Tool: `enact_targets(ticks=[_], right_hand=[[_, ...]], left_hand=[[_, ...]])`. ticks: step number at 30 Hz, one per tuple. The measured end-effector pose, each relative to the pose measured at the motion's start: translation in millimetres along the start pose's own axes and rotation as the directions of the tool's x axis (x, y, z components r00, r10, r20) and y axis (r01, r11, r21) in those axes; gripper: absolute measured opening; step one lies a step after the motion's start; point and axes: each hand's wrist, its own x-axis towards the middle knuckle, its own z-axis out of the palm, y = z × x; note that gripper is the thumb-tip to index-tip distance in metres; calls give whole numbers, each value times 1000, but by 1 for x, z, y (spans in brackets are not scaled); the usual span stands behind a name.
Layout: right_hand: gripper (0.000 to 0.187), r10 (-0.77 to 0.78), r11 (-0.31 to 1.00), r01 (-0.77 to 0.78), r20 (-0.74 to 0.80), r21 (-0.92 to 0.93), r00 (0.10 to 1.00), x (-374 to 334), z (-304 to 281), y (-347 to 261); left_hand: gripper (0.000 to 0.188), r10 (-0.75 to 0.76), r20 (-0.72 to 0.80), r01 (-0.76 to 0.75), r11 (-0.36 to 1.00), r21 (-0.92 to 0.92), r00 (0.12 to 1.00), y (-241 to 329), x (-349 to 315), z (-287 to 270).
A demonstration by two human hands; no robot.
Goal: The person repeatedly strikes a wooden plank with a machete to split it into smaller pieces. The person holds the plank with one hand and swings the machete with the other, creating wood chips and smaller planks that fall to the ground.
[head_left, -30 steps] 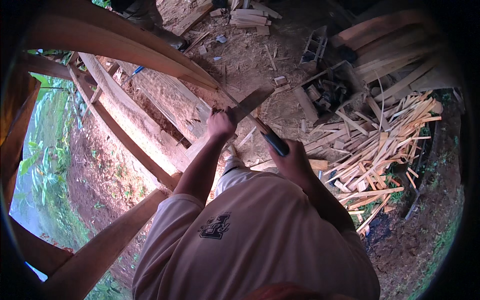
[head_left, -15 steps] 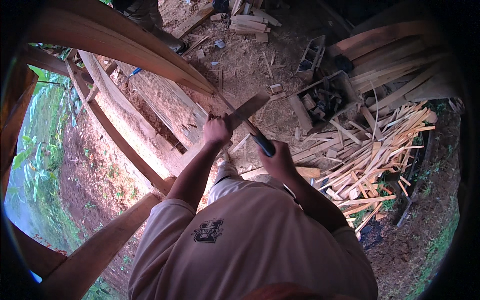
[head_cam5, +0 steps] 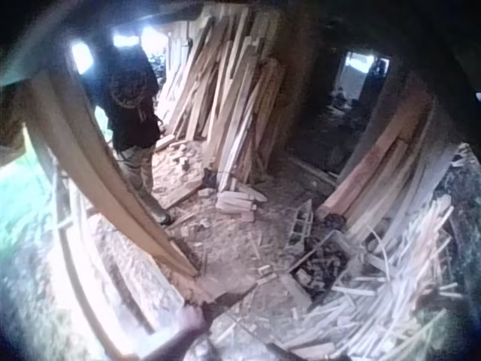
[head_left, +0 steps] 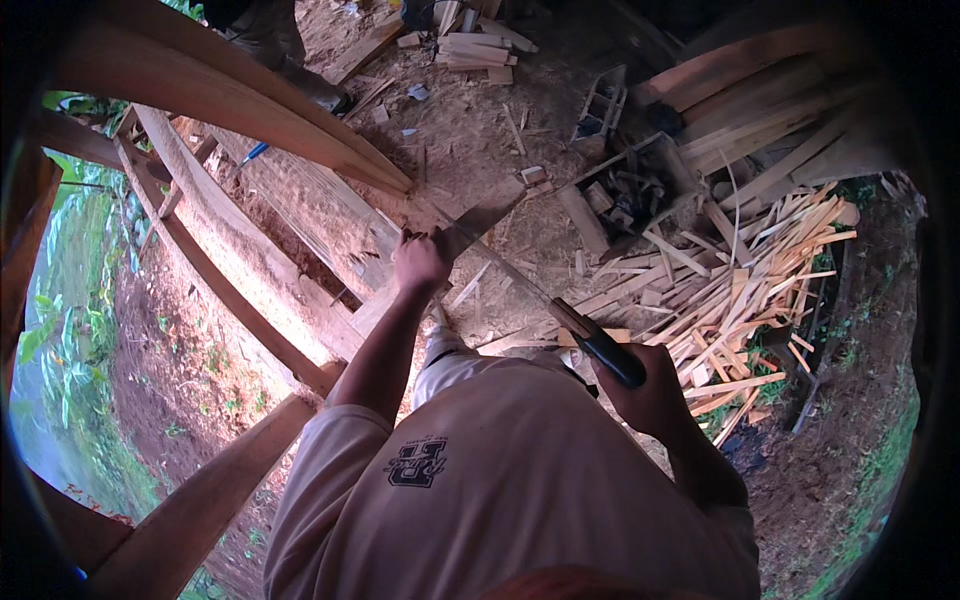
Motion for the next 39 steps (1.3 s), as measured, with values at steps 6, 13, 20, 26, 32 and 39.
enact_targets(ticks=[6,13,20,26,32,39], right_hand=[[31,-171,983,180,-187,29,967,117,116,56],[33,-180,973,195,-127,121,975,123,121,37],[26,-42,999,42,-26,12,999,10,14,6],[27,-132,990,136,-140,23,981,89,93,41],[27,-212,972,221,-108,79,971,134,116,27],[28,-88,996,89,-35,31,996,36,32,18]], left_hand=[[23,25,72,-26,1000,2,997,1,1,2],[22,-21,97,18,999,35,995,0,2,1],[24,-72,82,69,997,33,994,0,3,1],[27,14,46,-16,999,39,999,-2,5,7],[26,-35,25,34,999,30,999,3,1,5],[24,-51,54,50,999,12,997,0,5,1]])
